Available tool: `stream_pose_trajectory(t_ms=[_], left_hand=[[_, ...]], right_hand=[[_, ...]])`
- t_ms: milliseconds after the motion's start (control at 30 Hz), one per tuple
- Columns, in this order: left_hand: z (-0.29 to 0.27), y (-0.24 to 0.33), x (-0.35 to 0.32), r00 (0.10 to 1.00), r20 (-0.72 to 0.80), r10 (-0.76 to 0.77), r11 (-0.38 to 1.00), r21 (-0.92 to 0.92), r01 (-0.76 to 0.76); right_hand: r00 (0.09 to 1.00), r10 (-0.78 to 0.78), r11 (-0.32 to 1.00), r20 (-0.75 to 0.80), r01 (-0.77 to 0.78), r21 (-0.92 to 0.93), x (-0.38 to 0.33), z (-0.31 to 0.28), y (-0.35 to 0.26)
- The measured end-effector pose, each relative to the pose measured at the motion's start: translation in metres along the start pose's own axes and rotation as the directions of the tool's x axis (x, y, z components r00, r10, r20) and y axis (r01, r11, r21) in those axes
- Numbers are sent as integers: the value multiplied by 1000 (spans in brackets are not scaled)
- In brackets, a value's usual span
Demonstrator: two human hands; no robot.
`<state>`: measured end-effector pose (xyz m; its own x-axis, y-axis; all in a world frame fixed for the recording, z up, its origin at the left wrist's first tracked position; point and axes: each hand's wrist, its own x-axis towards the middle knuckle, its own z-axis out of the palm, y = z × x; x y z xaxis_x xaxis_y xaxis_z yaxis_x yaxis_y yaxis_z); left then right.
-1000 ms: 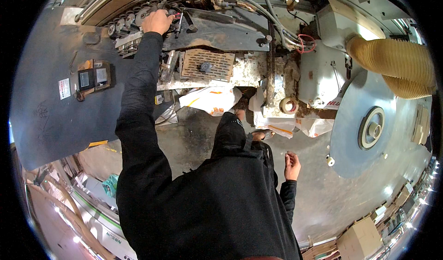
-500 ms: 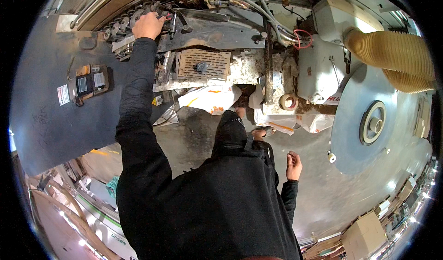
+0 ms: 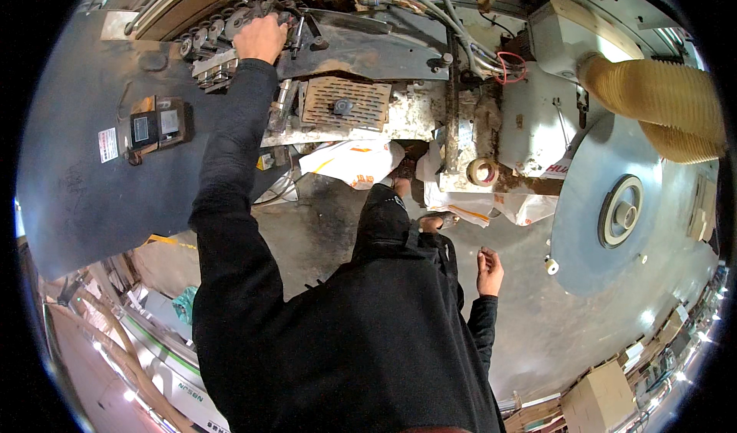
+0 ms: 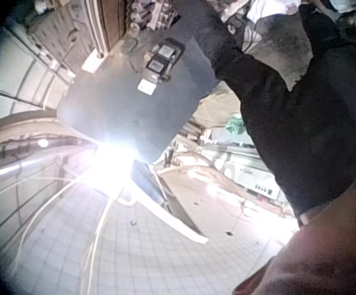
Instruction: The person walks to an industrial edge-banding machine, fits a roll of edging tape onto a circular dispenser, trims the material with a utility knife, and then adjusts components inside the machine casing.
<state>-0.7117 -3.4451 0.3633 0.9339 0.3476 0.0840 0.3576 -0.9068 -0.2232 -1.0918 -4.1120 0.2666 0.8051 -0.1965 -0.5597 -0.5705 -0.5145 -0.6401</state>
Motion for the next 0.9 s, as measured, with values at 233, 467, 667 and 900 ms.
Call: stream_pose_trajectory(t_ms=[233,467,667,900], left_hand=[[-13,-16,3,998,70,-1,999,-51,5],[-3,-21,11,999,-30,-22,994,-106,18],[2,-30,20,991,123,51,997,-69,-42],[41,-35,16,996,-4,85,987,-135,-85]], right_hand=[[999,30,999,-26,-29,41,-9,-5,28],[1000,2,1000,5,-2,-2,-7,3,4],[1000,13,1000,-1,-13,-21,-10,2,2],[1000,-5,1000,-9,5,-15,-10,3,10]])
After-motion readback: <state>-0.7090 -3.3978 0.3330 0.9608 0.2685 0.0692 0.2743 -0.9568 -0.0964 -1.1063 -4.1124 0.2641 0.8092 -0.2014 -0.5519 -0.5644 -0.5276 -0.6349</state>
